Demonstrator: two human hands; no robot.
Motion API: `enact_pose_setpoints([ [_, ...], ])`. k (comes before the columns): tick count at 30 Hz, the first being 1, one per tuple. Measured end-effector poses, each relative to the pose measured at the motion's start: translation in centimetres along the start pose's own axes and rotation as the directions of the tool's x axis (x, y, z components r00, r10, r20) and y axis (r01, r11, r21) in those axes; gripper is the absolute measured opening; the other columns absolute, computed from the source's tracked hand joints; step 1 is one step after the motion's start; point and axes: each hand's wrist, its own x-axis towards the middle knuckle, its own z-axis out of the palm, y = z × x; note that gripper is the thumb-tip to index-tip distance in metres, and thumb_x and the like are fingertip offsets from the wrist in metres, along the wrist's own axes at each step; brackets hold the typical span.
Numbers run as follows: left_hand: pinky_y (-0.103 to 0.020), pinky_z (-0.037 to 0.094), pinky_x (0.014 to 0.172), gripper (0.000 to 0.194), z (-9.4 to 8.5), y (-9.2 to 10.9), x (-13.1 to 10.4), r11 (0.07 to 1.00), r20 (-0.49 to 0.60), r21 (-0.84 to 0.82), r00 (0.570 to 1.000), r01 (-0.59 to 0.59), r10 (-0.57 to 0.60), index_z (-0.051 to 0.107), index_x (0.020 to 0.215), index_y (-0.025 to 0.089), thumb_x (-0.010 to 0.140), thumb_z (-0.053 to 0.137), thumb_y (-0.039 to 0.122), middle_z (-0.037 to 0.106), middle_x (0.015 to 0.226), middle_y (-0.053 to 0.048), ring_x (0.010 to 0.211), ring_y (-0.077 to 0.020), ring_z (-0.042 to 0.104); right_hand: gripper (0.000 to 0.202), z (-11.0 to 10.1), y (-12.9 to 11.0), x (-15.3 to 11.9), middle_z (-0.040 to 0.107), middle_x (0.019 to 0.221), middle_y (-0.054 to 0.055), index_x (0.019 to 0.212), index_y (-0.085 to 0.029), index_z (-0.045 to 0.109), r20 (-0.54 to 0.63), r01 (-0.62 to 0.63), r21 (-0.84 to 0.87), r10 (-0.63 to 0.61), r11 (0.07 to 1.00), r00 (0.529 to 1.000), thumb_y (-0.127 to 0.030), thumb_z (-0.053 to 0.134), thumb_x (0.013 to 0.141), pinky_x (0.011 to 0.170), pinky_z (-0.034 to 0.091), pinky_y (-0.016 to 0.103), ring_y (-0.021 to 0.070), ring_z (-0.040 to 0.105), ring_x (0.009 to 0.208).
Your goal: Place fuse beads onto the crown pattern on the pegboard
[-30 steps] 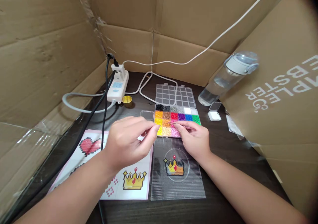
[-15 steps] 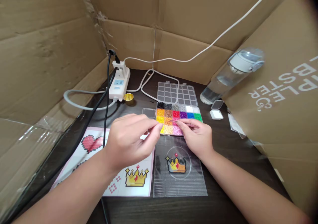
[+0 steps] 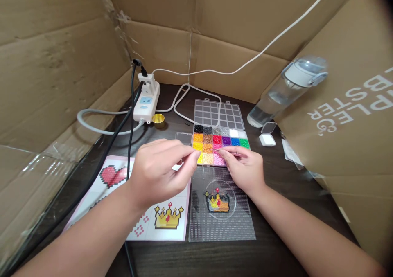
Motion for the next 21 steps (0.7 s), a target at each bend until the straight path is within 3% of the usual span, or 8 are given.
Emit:
enact_pose_setpoints([
  [11, -0.024, 0.046, 0.051, 0.004, -0.15, 0.03, 0.09, 1.0, 0.001, 0.021, 1.0, -0.011, 0.011, 0.063, 0.074, 0.016, 0.076, 0.063, 0.013, 0.063, 0.062, 0.002, 0.054, -0.0098, 0.058, 0.01, -0.14, 0.08, -0.09, 0.071, 0.066, 0.004, 0.076, -0.019, 0.074, 0.014, -0.045, 0.02, 0.044, 0.999, 0.999, -0.029, 0.07, 0.075, 0.056, 0.056, 0.029, 0.0179, 0.068, 0.065],
  [21, -0.025, 0.044, 0.051, 0.006, -0.17, 0.01, 0.09, 1.0, -0.007, 0.014, 1.0, -0.013, 0.013, 0.062, 0.073, 0.017, 0.075, 0.064, 0.011, 0.062, 0.061, 0.002, 0.053, -0.0099, 0.057, 0.008, 0.2, -0.13, 0.02, 0.073, 0.068, 0.003, 0.077, -0.021, 0.075, 0.003, -0.003, 0.007, 0.003, 1.0, 1.0, -0.026, 0.07, 0.076, 0.061, 0.059, 0.032, 0.017, 0.068, 0.063],
])
